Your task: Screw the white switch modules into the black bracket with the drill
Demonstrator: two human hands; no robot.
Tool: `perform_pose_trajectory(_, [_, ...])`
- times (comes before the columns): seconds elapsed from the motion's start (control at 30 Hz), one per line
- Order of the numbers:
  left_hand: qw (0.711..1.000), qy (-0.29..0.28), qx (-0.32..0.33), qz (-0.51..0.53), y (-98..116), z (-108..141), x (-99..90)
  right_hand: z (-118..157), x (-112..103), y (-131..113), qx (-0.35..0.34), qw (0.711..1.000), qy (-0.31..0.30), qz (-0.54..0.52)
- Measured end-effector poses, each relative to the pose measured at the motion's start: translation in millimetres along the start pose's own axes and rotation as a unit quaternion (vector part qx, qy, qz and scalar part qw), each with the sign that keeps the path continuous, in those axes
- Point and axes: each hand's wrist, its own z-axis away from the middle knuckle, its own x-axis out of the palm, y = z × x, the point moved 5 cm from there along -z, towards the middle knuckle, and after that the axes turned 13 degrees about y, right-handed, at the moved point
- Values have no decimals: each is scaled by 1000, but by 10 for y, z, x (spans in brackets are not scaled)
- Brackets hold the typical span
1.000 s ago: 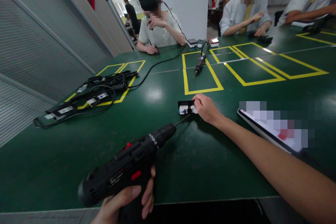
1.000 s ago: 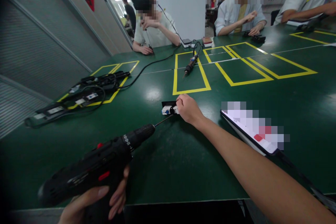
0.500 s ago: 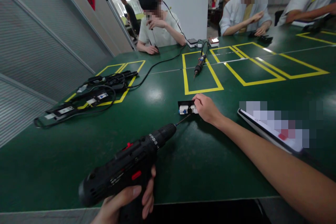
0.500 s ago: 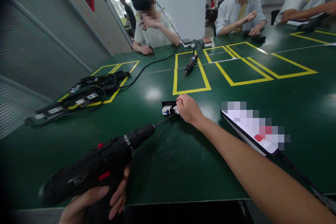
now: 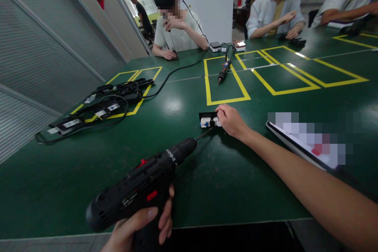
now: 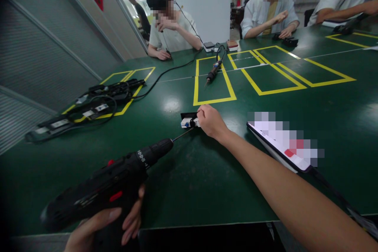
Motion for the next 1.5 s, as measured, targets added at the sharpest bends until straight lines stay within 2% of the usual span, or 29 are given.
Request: perform_pose_trajectory(1.5, [1000,-9,2,5,2,-16,3,-4,8,7,-12,1000,4,12])
